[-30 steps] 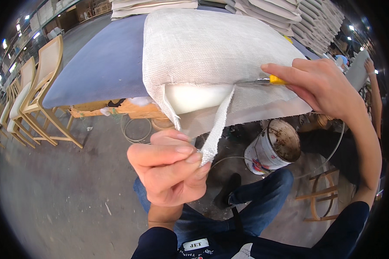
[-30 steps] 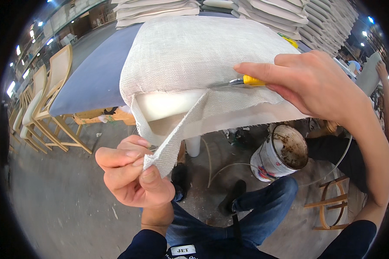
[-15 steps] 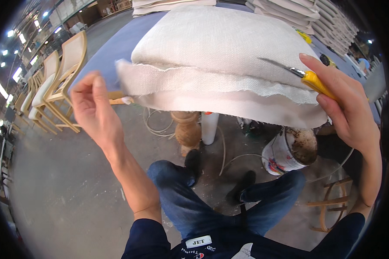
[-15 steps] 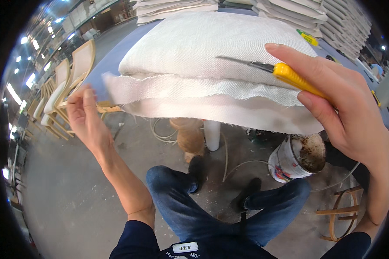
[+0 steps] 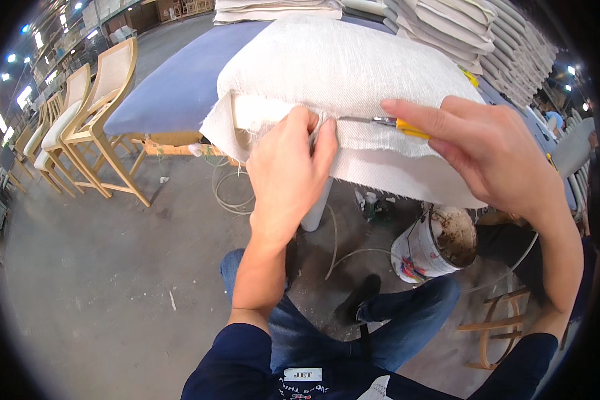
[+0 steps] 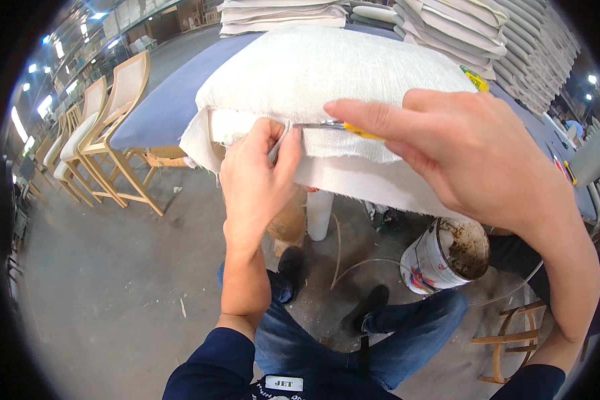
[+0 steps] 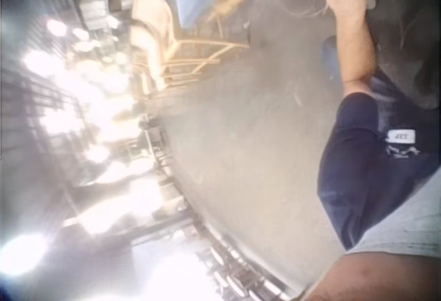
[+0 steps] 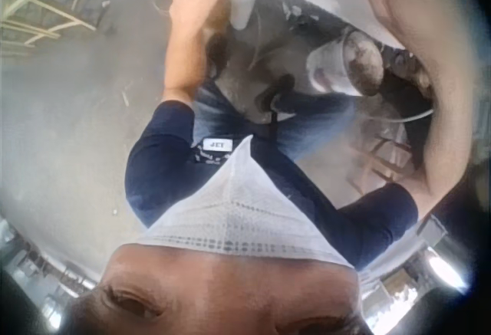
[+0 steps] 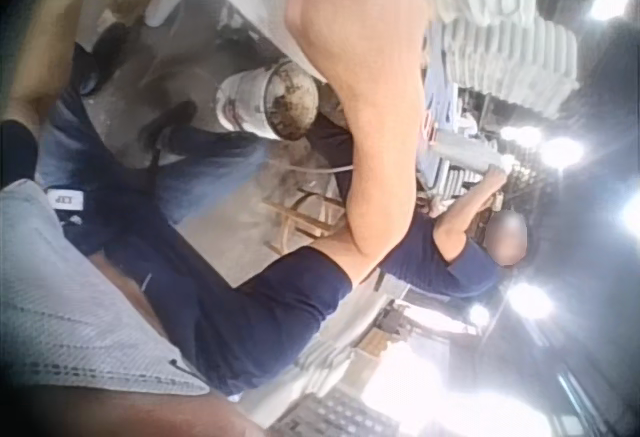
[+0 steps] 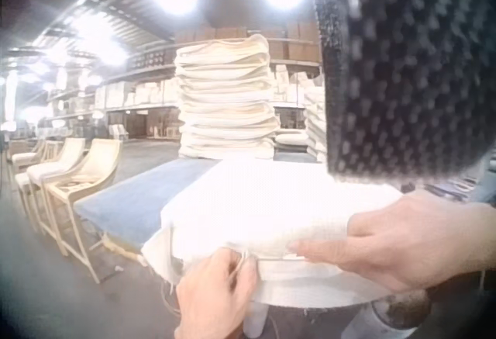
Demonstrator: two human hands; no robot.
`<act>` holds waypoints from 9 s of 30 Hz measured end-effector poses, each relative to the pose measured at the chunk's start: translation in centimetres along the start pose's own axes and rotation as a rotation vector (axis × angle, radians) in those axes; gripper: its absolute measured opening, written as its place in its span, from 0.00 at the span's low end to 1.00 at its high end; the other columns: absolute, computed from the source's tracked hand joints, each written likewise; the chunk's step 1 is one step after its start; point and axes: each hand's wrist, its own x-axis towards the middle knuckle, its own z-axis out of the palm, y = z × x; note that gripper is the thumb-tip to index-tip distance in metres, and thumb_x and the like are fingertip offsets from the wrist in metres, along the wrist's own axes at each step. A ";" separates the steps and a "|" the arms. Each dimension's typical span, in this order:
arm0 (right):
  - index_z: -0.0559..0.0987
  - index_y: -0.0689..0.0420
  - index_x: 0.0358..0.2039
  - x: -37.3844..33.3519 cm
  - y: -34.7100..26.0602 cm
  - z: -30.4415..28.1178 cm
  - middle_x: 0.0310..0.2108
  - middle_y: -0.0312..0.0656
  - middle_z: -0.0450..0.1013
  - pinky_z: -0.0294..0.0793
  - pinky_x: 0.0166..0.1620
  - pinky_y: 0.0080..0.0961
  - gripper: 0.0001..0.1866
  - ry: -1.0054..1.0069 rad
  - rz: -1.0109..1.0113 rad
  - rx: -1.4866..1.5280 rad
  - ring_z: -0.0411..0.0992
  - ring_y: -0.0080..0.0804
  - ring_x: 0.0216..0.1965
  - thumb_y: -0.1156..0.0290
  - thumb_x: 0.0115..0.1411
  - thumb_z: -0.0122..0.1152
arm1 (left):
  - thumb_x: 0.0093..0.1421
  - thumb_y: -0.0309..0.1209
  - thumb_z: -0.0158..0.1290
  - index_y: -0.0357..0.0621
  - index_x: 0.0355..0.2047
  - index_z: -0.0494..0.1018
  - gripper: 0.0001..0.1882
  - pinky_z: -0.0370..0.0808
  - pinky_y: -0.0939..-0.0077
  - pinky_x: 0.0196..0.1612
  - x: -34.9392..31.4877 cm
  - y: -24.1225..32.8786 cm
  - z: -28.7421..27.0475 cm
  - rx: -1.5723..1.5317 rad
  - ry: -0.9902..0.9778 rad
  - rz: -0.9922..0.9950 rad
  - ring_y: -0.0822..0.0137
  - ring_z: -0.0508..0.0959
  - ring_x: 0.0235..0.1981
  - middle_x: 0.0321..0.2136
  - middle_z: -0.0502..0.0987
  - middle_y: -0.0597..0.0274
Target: The person staples fabric to a cushion using a yellow staple gun, then trims excess fabric with scissors. The person folds and smooths the fabric over the cushion, stacks finished cushions, and handles additional cushions on the table.
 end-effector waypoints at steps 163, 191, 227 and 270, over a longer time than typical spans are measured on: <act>0.78 0.52 0.67 -8.0 2.0 -1.2 0.31 0.47 0.75 0.70 0.36 0.43 0.30 -0.177 0.258 -0.137 0.74 0.48 0.32 0.79 0.62 0.63 | 0.63 0.28 0.65 0.35 0.32 0.79 0.08 0.64 0.73 0.20 -4.3 3.9 -0.1 -0.623 -0.081 0.579 0.67 0.70 0.14 0.18 0.75 0.63; 0.53 0.67 0.77 -7.2 -3.7 12.4 0.35 0.47 0.79 0.81 0.49 0.31 0.31 0.813 -0.005 1.670 0.78 0.29 0.38 0.62 0.83 0.41 | 0.71 0.35 0.56 0.33 0.43 0.72 0.14 0.73 0.51 0.31 -1.4 5.5 -3.3 0.032 -0.288 -0.081 0.43 0.79 0.23 0.24 0.79 0.43; 0.78 0.54 0.68 -4.1 -0.3 -4.0 0.30 0.48 0.78 0.72 0.34 0.41 0.31 -0.225 0.180 -0.125 0.76 0.49 0.29 0.80 0.62 0.62 | 0.73 0.28 0.57 0.37 0.26 0.67 0.17 0.58 0.68 0.21 -3.7 4.5 6.9 -0.799 -0.191 0.133 0.68 0.60 0.17 0.15 0.63 0.56; 0.78 0.50 0.68 -2.7 -1.0 -3.4 0.27 0.45 0.77 0.67 0.32 0.41 0.28 -0.315 0.194 -0.282 0.75 0.41 0.26 0.77 0.68 0.61 | 0.73 0.29 0.58 0.36 0.27 0.70 0.17 0.61 0.70 0.22 -3.7 4.6 6.6 -0.792 -0.166 0.118 0.69 0.61 0.18 0.17 0.64 0.57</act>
